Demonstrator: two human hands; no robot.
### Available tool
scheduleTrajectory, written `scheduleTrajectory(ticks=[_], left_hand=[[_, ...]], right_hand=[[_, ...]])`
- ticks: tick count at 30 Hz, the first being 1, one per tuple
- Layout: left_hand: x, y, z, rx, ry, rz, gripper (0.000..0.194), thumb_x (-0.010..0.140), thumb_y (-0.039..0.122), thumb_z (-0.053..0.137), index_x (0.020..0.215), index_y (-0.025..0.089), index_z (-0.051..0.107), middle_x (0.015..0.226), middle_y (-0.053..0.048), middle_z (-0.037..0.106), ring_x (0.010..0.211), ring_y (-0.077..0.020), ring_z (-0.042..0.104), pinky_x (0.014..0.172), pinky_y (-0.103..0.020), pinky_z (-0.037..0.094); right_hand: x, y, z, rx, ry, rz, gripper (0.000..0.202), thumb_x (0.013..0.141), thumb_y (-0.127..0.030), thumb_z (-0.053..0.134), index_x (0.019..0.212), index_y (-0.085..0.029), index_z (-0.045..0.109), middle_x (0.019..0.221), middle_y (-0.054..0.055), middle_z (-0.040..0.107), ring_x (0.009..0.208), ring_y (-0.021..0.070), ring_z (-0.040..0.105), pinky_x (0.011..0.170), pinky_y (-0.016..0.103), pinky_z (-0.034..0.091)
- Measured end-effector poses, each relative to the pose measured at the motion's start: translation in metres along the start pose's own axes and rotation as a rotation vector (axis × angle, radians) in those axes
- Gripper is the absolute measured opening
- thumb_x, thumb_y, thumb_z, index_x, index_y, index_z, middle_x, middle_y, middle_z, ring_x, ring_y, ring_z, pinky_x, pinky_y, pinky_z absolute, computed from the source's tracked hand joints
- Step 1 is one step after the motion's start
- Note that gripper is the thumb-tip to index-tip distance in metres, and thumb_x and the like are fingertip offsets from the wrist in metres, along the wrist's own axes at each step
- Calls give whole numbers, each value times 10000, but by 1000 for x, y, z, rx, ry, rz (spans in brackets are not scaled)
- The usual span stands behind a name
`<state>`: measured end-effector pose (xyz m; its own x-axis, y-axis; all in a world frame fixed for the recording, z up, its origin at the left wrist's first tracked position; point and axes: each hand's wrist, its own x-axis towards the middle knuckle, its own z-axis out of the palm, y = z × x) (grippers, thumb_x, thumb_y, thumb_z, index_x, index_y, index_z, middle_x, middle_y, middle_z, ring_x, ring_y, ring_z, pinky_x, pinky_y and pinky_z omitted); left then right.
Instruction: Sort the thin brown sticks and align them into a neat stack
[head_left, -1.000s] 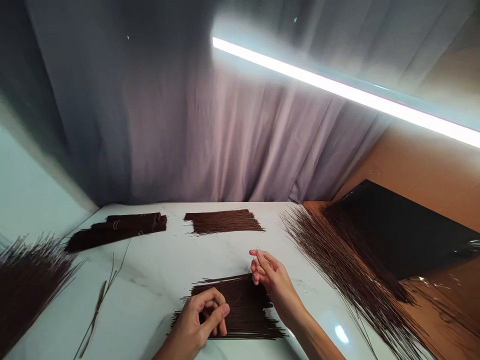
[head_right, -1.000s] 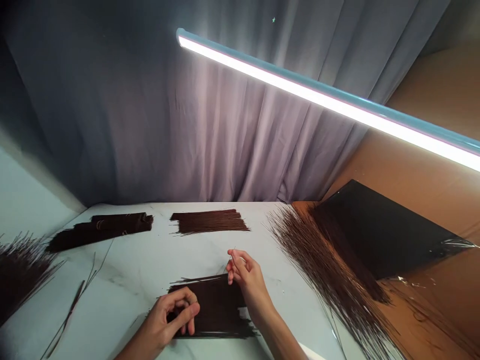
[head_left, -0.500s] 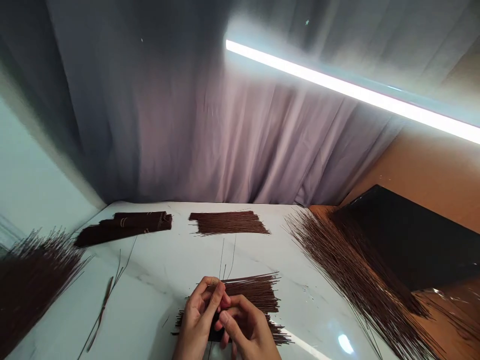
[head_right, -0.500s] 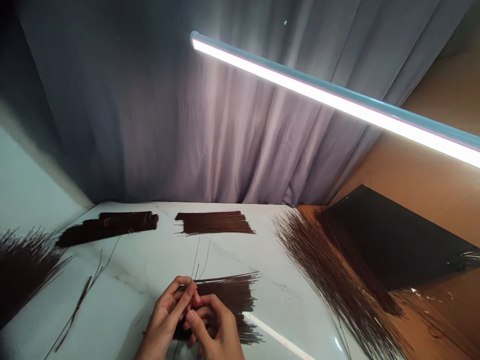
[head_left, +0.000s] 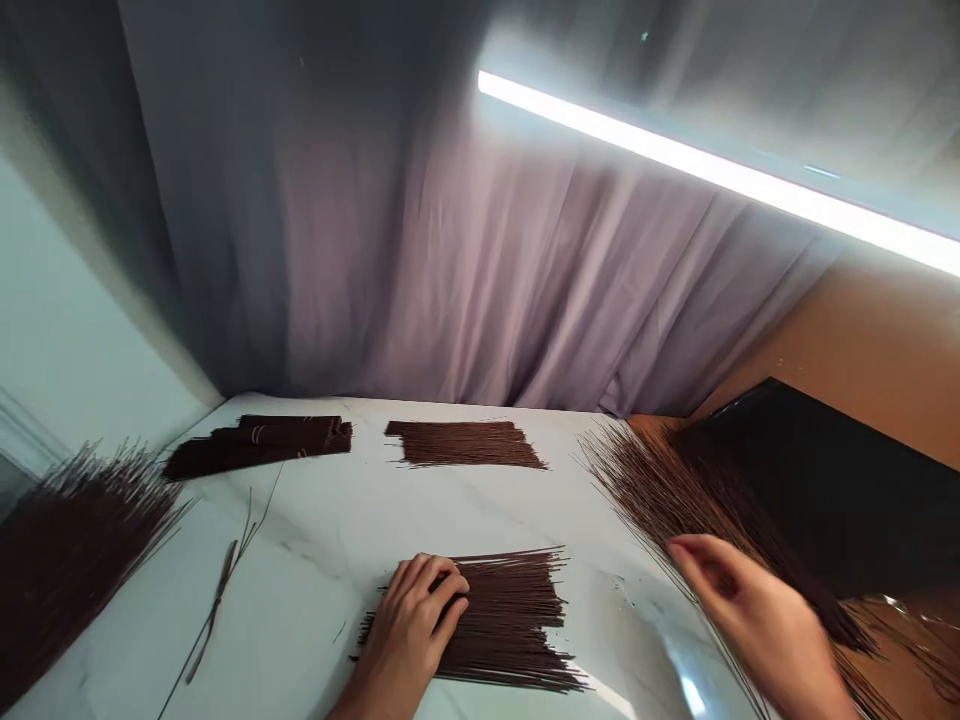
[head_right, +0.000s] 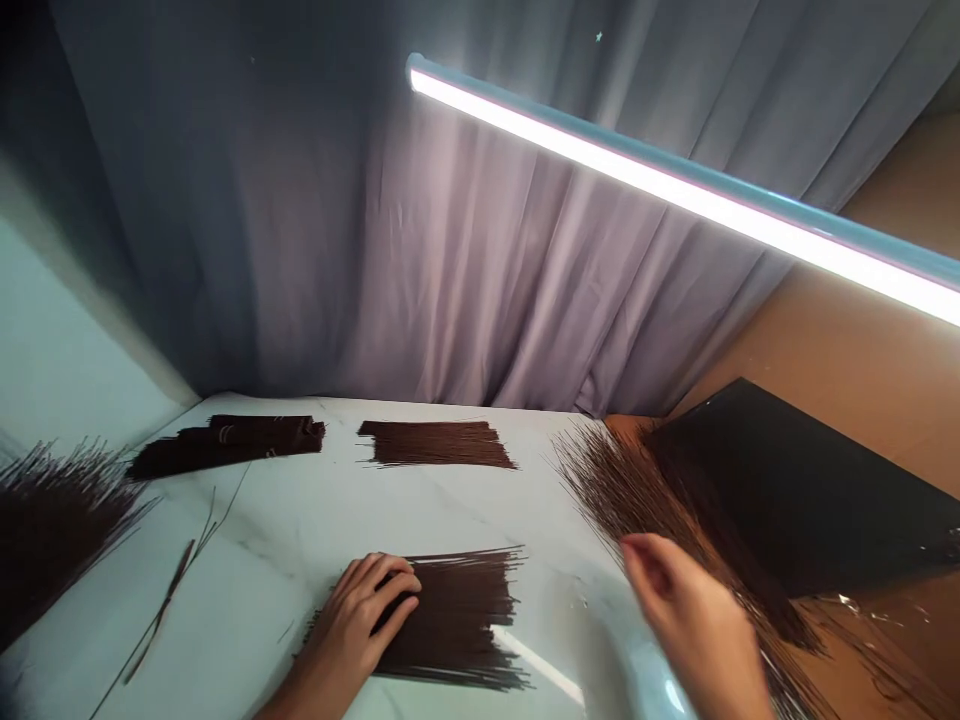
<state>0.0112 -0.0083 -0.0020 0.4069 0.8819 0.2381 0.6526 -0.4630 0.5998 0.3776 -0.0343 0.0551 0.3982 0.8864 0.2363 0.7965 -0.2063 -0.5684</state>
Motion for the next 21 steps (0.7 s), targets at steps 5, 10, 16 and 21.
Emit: scheduleTrajectory(ticks=[5, 10, 16, 21], left_hand=[[0, 5, 6, 64, 23, 40, 182, 987, 98, 532, 915, 242, 618, 962, 1, 670, 913, -222, 631, 878, -400, 471], [0, 6, 6, 70, 31, 61, 190, 1024, 130, 460, 949, 248, 589, 956, -3, 659, 893, -219, 633, 917, -419, 474], [-2, -1, 10, 96, 16, 90, 256, 1025, 68, 395, 938, 250, 551, 954, -9, 644, 871, -222, 623, 858, -409, 488], [0, -8, 17, 136, 22, 85, 265, 1014, 33, 396, 912, 229, 542, 931, -15, 629, 844, -224, 617, 802, -403, 498]], right_hand=[[20, 74, -42, -349, 101, 99, 395, 819, -639, 444, 848, -334, 693, 794, 61, 730, 675, 297, 686, 515, 381, 474], [16, 97, -36, -376, 271, -81, 332, 814, -621, 541, 777, -342, 718, 768, 131, 705, 516, 271, 620, 407, 369, 372], [19, 11, 21, -362, 364, -430, 398, 1014, -515, 378, 1071, -225, 645, 1062, 156, 638, 901, 294, 645, 637, 375, 510], [64, -73, 101, -199, -22, -767, 171, 1017, -275, 520, 1125, -208, 633, 1085, 110, 642, 1025, 249, 602, 867, 368, 532]])
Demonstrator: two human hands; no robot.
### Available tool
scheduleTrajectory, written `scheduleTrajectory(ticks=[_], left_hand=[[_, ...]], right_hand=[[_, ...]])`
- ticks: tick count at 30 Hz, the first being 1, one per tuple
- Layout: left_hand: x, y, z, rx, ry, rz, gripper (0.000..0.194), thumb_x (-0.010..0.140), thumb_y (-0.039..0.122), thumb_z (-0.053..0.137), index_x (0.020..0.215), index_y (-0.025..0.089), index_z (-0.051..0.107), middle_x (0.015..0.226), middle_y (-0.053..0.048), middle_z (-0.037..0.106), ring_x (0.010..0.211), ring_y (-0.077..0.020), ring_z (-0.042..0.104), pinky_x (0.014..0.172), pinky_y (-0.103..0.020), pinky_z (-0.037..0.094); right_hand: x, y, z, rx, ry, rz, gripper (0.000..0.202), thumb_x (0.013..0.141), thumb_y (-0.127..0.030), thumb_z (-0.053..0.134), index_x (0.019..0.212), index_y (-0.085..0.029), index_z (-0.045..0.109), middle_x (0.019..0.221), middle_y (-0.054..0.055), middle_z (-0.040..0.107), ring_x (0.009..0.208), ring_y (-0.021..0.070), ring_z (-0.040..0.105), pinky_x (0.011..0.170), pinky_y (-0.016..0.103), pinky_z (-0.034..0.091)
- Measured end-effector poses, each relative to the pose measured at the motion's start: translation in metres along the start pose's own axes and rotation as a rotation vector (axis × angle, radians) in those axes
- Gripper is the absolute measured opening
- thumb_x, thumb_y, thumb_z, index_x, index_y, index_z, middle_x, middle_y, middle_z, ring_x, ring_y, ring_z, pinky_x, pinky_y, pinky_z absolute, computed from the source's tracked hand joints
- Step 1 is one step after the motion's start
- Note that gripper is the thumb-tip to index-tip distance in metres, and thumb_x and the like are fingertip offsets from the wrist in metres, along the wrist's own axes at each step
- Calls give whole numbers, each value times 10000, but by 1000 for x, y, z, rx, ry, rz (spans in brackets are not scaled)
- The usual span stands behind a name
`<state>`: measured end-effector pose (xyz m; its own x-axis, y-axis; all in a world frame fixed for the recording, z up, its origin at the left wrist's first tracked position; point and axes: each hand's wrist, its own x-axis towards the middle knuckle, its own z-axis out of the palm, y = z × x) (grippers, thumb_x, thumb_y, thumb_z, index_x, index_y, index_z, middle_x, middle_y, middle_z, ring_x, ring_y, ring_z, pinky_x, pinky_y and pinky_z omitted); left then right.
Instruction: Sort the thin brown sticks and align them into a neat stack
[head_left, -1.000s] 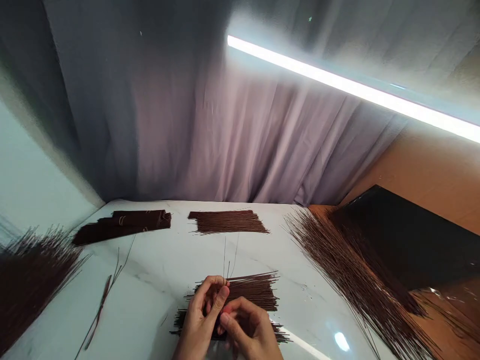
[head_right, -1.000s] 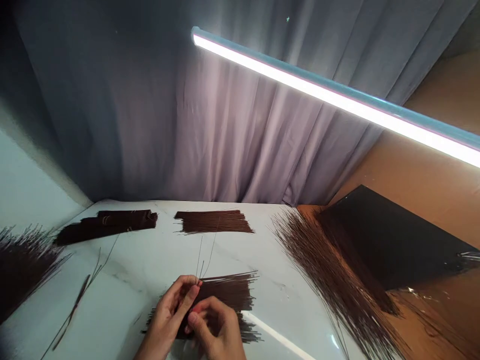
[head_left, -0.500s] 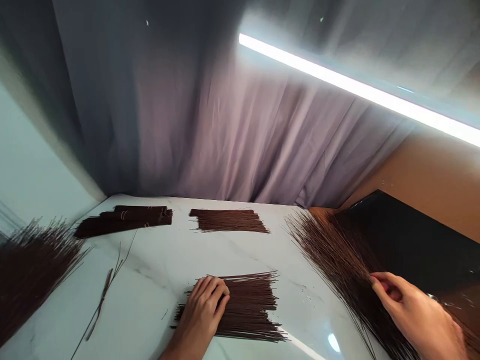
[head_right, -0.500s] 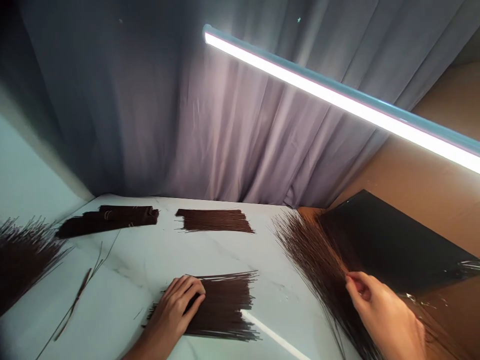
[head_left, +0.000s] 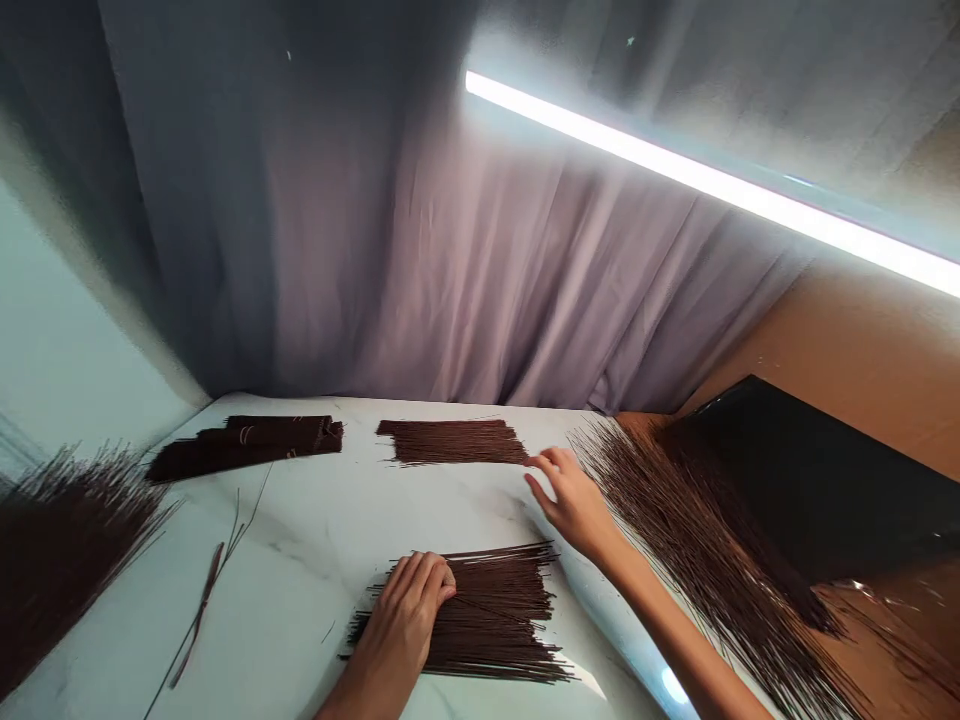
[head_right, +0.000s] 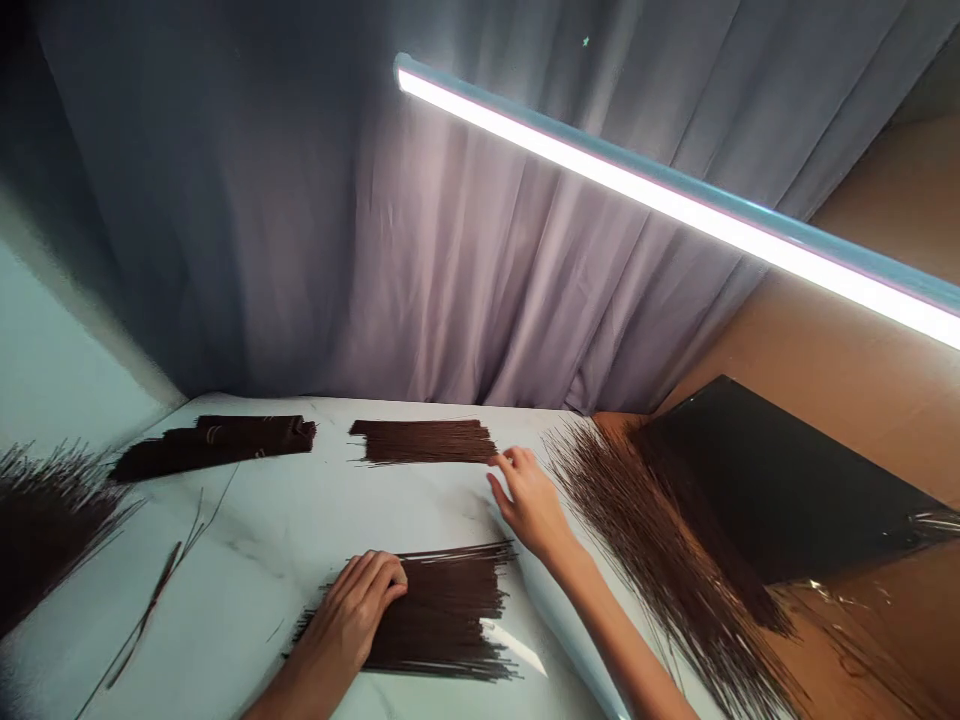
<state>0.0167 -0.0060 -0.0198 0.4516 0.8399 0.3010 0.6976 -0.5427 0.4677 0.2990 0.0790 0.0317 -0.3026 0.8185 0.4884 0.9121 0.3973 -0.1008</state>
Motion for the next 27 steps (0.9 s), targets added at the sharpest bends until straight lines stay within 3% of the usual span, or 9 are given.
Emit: scheduleTrajectory(ticks=[3, 6, 11, 18, 20, 22, 27], left_hand=[[4, 0, -2, 10, 2, -8, 182, 1015, 71, 472, 990, 219, 574, 986, -27, 654, 880, -232, 634, 809, -405, 516], [10, 2, -7, 24, 5, -6, 173, 1002, 94, 541, 1078, 237, 604, 1063, -25, 681, 953, -239, 649, 855, -406, 528], [15, 5, -12, 130, -13, 20, 219, 1003, 64, 488, 971, 228, 630, 961, -24, 690, 886, -239, 663, 831, -413, 541], [14, 6, -8, 195, 44, 73, 254, 1024, 64, 380, 992, 204, 590, 942, -45, 680, 856, -242, 679, 856, -437, 539], [14, 6, -8, 172, 46, 50, 262, 1018, 50, 384, 982, 213, 586, 943, -38, 671, 850, -238, 672, 846, -428, 536], [13, 7, -9, 127, 39, 24, 229, 1016, 59, 429, 1004, 225, 587, 969, -29, 666, 865, -235, 663, 839, -416, 531], [14, 7, -11, 96, -9, 25, 185, 1014, 82, 494, 998, 234, 596, 980, -14, 672, 897, -236, 652, 867, -431, 517]], right_hand=[[40, -3, 42, 31, -79, -62, 145, 975, -223, 627, 1117, -206, 651, 1095, 64, 667, 1029, 205, 620, 883, 328, 547], [57, -2, 72, 24, -127, -75, 206, 980, -284, 646, 1155, -176, 647, 1144, 60, 669, 1009, 201, 656, 860, 374, 571], [57, -1, 87, -28, -150, -87, 305, 996, -342, 624, 1255, -182, 612, 1260, 86, 635, 1044, 219, 661, 884, 425, 575], [57, -6, 73, -36, -104, -93, 243, 1000, -337, 616, 1181, -176, 638, 1190, 70, 657, 997, 199, 662, 867, 403, 569], [54, -8, 63, -13, -72, -72, 122, 1008, -255, 579, 1034, -168, 662, 1038, 55, 679, 925, 188, 649, 833, 363, 549], [47, -10, 49, 26, -34, -50, 161, 1003, -159, 513, 913, -180, 645, 907, 55, 668, 865, 197, 621, 789, 330, 513], [7, -17, 10, 144, 96, 37, 180, 1030, -192, 418, 987, -204, 592, 955, 81, 646, 878, 223, 604, 790, 333, 479]])
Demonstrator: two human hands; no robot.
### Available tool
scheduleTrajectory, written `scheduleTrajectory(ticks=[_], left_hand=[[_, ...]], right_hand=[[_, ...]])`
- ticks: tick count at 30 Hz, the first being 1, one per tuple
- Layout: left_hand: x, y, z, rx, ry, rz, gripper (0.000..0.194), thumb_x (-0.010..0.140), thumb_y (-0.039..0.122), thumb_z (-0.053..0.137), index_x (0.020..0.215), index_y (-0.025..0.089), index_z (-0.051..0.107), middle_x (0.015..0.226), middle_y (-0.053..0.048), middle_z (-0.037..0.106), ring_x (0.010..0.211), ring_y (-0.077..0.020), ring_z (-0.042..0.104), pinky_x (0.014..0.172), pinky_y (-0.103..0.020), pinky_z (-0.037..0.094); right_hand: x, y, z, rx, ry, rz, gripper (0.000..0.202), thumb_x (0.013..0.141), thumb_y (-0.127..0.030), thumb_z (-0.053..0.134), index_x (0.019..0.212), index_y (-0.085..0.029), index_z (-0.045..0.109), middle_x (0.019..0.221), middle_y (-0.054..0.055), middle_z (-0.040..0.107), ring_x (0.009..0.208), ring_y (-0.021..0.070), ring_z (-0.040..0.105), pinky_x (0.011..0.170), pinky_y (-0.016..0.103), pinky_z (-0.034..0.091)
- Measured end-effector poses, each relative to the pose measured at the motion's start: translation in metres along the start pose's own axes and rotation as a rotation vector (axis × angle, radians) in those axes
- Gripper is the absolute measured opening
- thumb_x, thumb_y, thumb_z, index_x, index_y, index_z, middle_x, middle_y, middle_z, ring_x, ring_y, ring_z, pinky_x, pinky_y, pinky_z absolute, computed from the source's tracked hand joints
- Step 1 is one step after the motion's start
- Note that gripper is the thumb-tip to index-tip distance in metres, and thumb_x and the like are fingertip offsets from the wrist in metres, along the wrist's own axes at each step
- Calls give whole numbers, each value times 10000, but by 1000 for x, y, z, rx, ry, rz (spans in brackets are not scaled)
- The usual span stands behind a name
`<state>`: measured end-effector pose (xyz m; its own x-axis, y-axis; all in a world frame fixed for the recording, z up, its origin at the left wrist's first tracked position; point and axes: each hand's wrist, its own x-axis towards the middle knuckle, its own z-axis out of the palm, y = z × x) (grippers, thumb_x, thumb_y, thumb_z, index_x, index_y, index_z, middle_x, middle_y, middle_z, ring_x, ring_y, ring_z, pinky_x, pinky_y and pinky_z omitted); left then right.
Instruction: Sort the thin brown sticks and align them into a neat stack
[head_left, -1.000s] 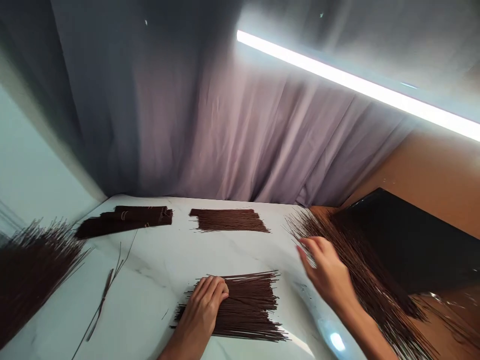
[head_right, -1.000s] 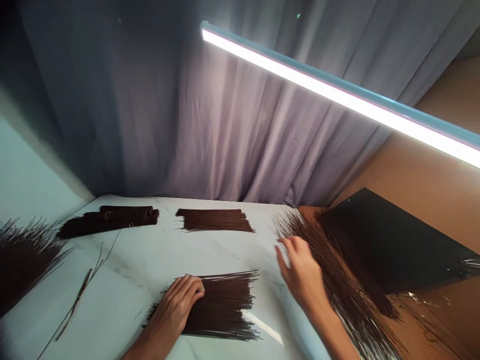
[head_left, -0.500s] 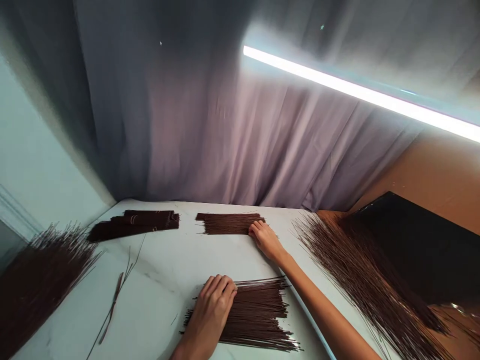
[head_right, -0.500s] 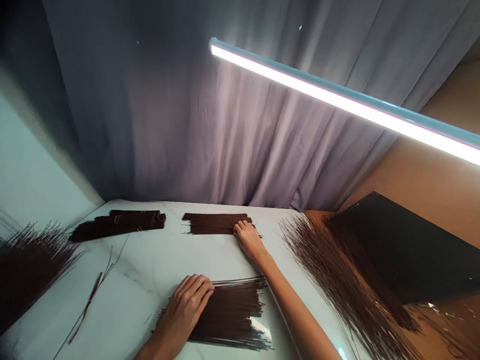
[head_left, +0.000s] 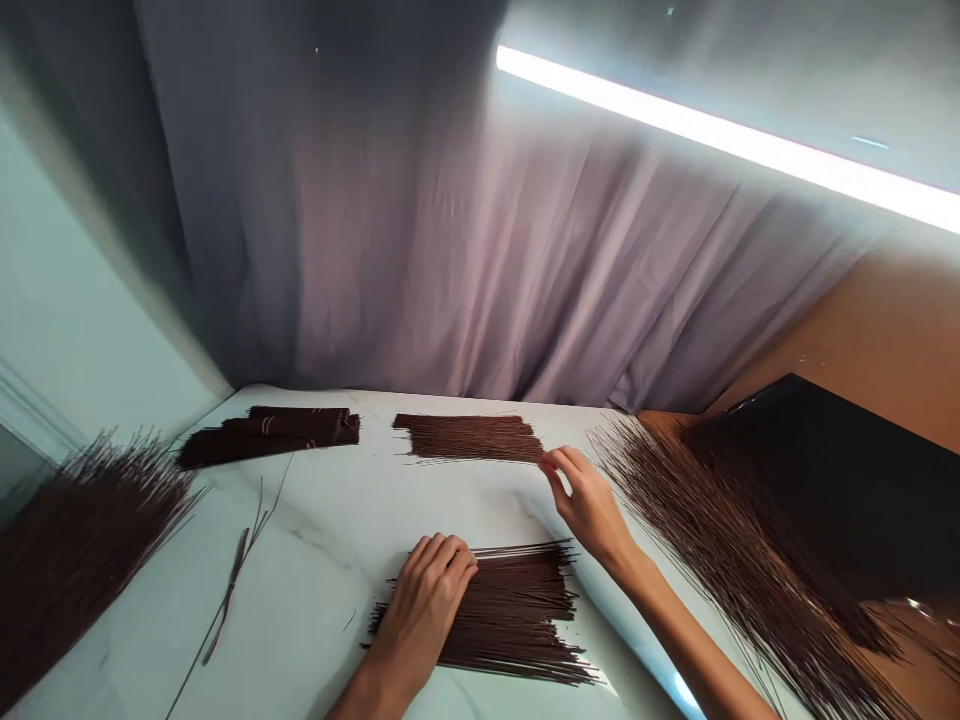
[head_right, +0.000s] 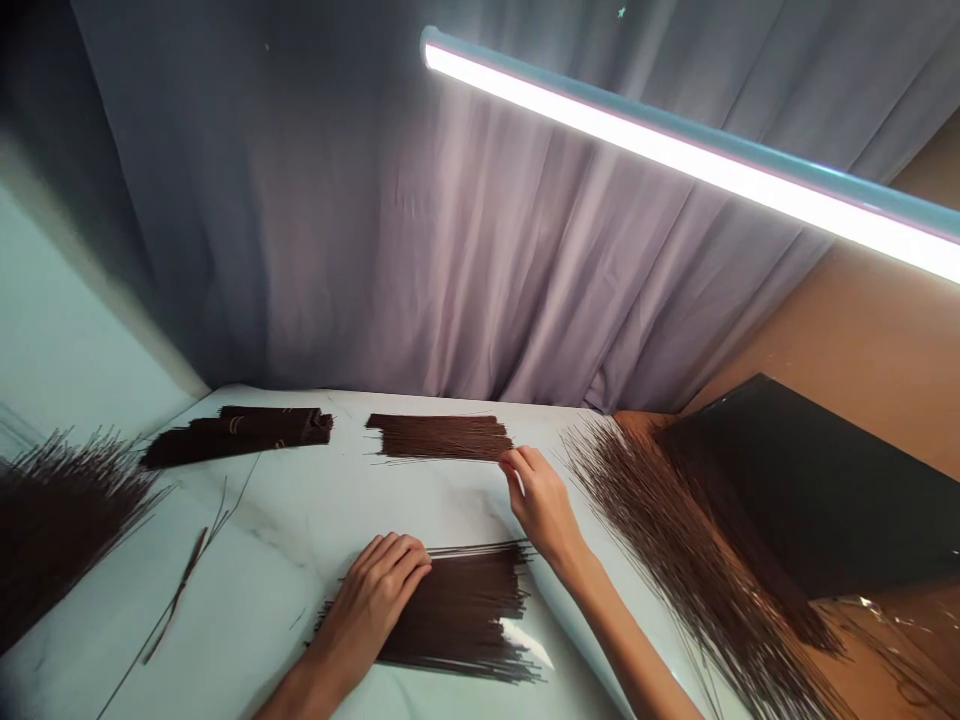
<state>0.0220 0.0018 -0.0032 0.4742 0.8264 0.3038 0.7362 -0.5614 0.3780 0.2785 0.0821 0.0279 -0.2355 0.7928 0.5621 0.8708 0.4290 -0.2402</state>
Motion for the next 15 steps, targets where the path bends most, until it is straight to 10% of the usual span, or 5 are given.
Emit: scheduleTrajectory(ticks=[15], left_hand=[[1, -7, 6, -18, 184, 41, 291, 1027, 84, 325, 1051, 235, 573, 1028, -63, 651, 957, -231, 662, 894, -398, 517]], right_hand=[[-88, -35, -40, 364, 75, 223, 89, 1023, -309, 502, 974, -258, 557, 916, 58, 607, 865, 241, 596, 778, 367, 473]])
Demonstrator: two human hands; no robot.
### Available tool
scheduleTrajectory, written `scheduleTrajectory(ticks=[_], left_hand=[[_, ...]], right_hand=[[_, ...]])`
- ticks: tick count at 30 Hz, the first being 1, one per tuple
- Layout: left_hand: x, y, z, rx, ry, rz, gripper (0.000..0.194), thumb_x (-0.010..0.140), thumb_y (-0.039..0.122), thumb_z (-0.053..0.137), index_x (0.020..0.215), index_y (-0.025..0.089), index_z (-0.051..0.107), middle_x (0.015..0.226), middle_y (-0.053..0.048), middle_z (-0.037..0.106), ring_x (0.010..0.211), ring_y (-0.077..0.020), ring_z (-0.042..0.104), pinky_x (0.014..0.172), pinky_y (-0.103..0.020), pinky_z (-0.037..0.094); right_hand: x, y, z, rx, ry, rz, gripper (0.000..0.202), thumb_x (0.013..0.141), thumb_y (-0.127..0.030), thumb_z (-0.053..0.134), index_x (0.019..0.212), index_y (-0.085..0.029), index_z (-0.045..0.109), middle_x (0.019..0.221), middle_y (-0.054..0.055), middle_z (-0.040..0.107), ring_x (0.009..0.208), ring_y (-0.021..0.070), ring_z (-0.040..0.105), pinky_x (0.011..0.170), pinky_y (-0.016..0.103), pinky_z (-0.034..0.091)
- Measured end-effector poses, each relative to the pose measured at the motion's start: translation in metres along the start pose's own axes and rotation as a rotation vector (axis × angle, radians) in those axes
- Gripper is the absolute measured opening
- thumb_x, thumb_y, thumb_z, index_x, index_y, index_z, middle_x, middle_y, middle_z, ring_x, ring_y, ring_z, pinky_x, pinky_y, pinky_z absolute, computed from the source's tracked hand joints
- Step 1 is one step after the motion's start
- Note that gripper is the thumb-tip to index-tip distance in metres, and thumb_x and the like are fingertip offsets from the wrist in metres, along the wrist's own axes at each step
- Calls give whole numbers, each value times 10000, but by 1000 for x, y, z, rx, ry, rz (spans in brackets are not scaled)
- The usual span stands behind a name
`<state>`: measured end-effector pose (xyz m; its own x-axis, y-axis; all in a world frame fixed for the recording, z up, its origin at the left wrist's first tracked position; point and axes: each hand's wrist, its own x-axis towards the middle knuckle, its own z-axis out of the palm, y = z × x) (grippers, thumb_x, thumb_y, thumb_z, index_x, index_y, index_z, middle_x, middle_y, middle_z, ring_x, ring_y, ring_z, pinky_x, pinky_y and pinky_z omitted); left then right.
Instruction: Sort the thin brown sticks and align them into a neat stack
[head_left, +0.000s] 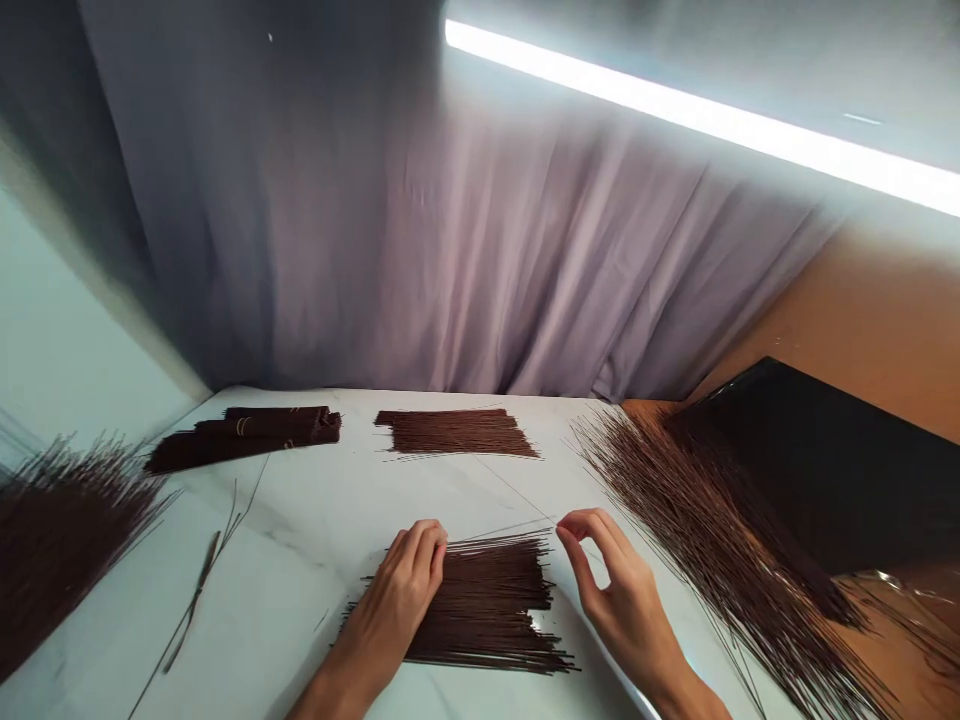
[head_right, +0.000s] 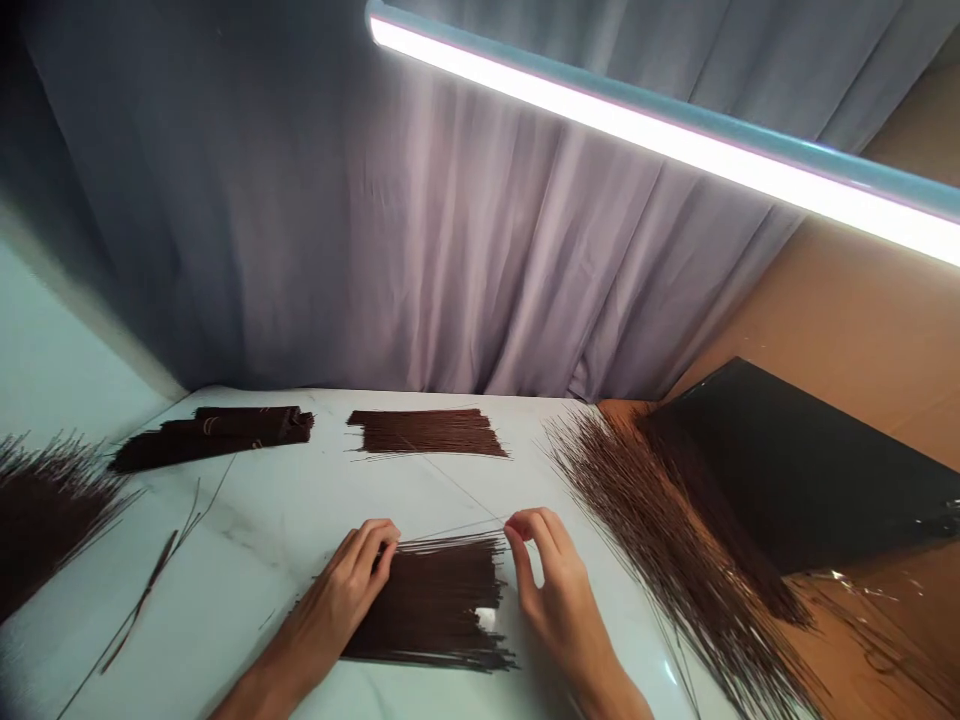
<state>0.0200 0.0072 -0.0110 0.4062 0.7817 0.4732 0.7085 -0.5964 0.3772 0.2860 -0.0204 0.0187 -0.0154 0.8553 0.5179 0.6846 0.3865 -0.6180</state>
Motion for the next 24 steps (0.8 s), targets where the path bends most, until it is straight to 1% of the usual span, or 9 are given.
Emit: scheduleTrajectory(ticks=[4, 8, 11, 13, 16, 19, 21, 23, 24], left_hand=[[-3, 8, -1, -277, 85, -182, 212, 1031, 176, 339, 995, 258, 531, 938, -26, 607, 839, -198, 645, 759, -314, 519], [-14, 21, -4, -500, 22, -338, 220, 1051, 316, 341, 950, 273, 531, 872, -4, 595, 767, -185, 608, 703, -280, 497], [-19, 25, -10, -550, -24, -357, 267, 1050, 378, 339, 906, 274, 537, 851, -5, 593, 787, -192, 611, 710, -274, 493], [-18, 25, -17, -519, -58, -343, 265, 1046, 382, 364, 881, 276, 544, 826, -1, 611, 763, -192, 623, 690, -268, 488], [-9, 27, -33, -391, -138, -235, 159, 1006, 357, 490, 901, 286, 587, 788, 10, 674, 730, -202, 649, 716, -281, 483], [1, 38, -40, -334, -236, -178, 182, 1005, 350, 503, 870, 279, 602, 770, 16, 687, 751, -216, 652, 767, -302, 469], [5, 47, -36, -435, -253, -218, 192, 1014, 340, 465, 885, 269, 588, 748, 17, 671, 730, -206, 635, 707, -279, 456], [6, 52, -29, -617, -279, -298, 233, 1035, 353, 409, 882, 250, 551, 689, 37, 606, 567, -156, 554, 597, -252, 423], [5, 53, -25, -667, -240, -340, 256, 1037, 375, 405, 863, 243, 539, 678, 39, 574, 561, -149, 523, 574, -248, 397]], right_hand=[[-11, -27, 15, 217, -64, 130, 130, 1040, -349, 459, 968, -263, 524, 860, 42, 589, 777, 219, 582, 724, 345, 503], [-19, -46, 28, 380, -77, 265, 219, 1051, -439, 422, 1048, -262, 551, 949, 58, 629, 839, 217, 610, 747, 322, 535], [-18, -47, 31, 391, -50, 316, 311, 1054, -473, 402, 1202, -251, 561, 1081, 84, 669, 941, 232, 646, 825, 330, 537], [-17, -44, 32, 388, -49, 298, 331, 1049, -482, 412, 1168, -241, 605, 1085, 90, 693, 958, 241, 663, 848, 333, 534], [-16, -40, 37, 413, -81, 230, 316, 1047, -457, 434, 1079, -230, 650, 1045, 87, 716, 944, 236, 682, 840, 318, 542], [-18, -42, 46, 446, -123, 122, 290, 1066, -376, 405, 1126, -222, 643, 1032, 81, 709, 944, 211, 682, 831, 299, 549], [-20, -45, 52, 458, -137, 33, 274, 1070, -323, 396, 1161, -229, 636, 1005, 72, 692, 928, 196, 677, 809, 286, 552], [-22, -48, 56, 464, -129, -27, 263, 1066, -287, 405, 1199, -248, 629, 1005, 64, 676, 927, 187, 673, 795, 277, 556], [-24, -48, 57, 465, -113, -37, 264, 1064, -279, 411, 1226, -260, 619, 1018, 61, 673, 931, 184, 674, 792, 272, 559]])
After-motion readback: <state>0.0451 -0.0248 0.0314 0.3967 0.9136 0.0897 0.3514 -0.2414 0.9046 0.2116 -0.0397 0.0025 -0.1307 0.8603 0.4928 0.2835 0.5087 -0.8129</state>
